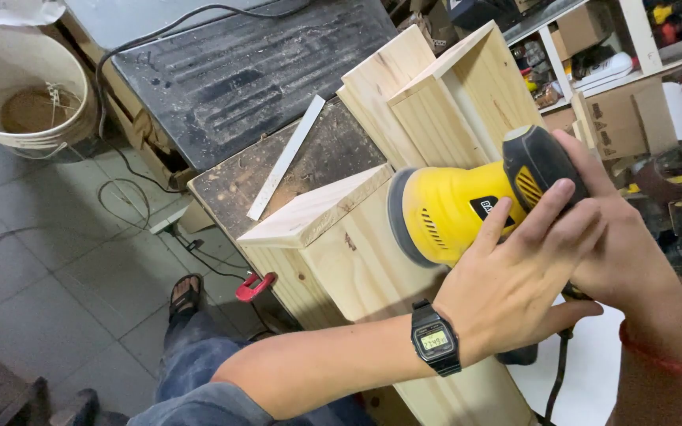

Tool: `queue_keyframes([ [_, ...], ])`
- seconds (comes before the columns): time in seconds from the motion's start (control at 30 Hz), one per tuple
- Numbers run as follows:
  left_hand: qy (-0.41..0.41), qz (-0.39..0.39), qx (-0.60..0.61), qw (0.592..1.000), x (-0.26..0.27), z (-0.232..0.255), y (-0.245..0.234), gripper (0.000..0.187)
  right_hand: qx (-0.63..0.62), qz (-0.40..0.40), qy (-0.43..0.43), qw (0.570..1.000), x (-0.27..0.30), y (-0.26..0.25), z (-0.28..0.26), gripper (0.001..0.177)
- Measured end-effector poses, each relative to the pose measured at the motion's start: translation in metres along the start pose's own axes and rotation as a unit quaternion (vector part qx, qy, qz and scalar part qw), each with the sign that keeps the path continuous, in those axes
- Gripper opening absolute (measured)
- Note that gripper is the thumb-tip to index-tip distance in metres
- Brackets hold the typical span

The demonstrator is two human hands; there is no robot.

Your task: Using an electric orbital sander to smooth the surfaces and edges of wooden boards and a small box.

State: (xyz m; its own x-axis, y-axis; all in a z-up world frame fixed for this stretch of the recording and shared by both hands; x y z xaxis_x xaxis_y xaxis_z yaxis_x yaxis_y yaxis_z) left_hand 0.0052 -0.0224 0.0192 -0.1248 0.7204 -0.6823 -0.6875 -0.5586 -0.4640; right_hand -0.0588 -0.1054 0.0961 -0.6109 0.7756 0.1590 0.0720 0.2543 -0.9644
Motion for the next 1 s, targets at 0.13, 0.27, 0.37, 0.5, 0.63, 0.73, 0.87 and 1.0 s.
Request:
queue_keyframes([
  [0.13, 0.000, 0.005, 0.028, 1.000, -0.001, -0.002, 0.001, 0.082, -0.026, 0.001, -0.014, 1.000, -0.004, 0.000, -0.005, 0.085],
  [0.27, -0.010, 0.009, 0.034, 0.999, -0.002, -0.004, -0.001, 0.077, -0.035, 0.000, -0.040, 0.999, -0.008, 0.000, -0.016, 0.081],
  [0.37, -0.011, 0.009, 0.032, 0.999, -0.002, -0.006, -0.001, 0.078, 0.023, 0.006, -0.034, 0.999, -0.010, 0.002, -0.012, 0.078],
  [0.5, -0.014, 0.021, 0.040, 0.999, -0.003, -0.007, 0.000, 0.077, -0.008, 0.005, -0.049, 0.999, -0.015, -0.001, -0.026, 0.076],
  [0.63, -0.023, 0.018, 0.008, 1.000, -0.002, -0.006, -0.006, 0.080, -0.023, 0.004, -0.006, 1.000, -0.015, -0.002, -0.035, 0.084],
  [0.73, -0.028, 0.022, 0.013, 0.999, -0.002, -0.006, -0.010, 0.080, 0.011, 0.016, -0.015, 1.000, -0.014, -0.001, -0.040, 0.086],
  [0.87, -0.048, 0.024, 0.032, 0.998, 0.000, -0.005, -0.011, 0.079, 0.022, 0.030, -0.011, 0.999, -0.014, -0.002, -0.056, 0.077],
  [1.0, -0.052, 0.010, -0.034, 0.998, -0.002, -0.010, -0.013, 0.083, 0.000, 0.037, -0.051, 0.998, -0.021, -0.002, -0.058, 0.062],
])
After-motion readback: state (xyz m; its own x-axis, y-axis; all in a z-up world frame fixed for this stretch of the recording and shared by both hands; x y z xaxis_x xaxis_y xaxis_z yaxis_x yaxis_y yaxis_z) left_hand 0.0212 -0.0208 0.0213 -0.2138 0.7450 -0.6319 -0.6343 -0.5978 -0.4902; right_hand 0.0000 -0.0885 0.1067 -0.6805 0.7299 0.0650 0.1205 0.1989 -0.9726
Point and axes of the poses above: each hand's wrist, its own x-axis away from the middle knuckle, its own y-axis out of the palm, z = x × y, the point moved 3 cm from there along -x, towards the middle knuckle, and after that the axes turned 4 degrees about y, right-handed, at the moved point
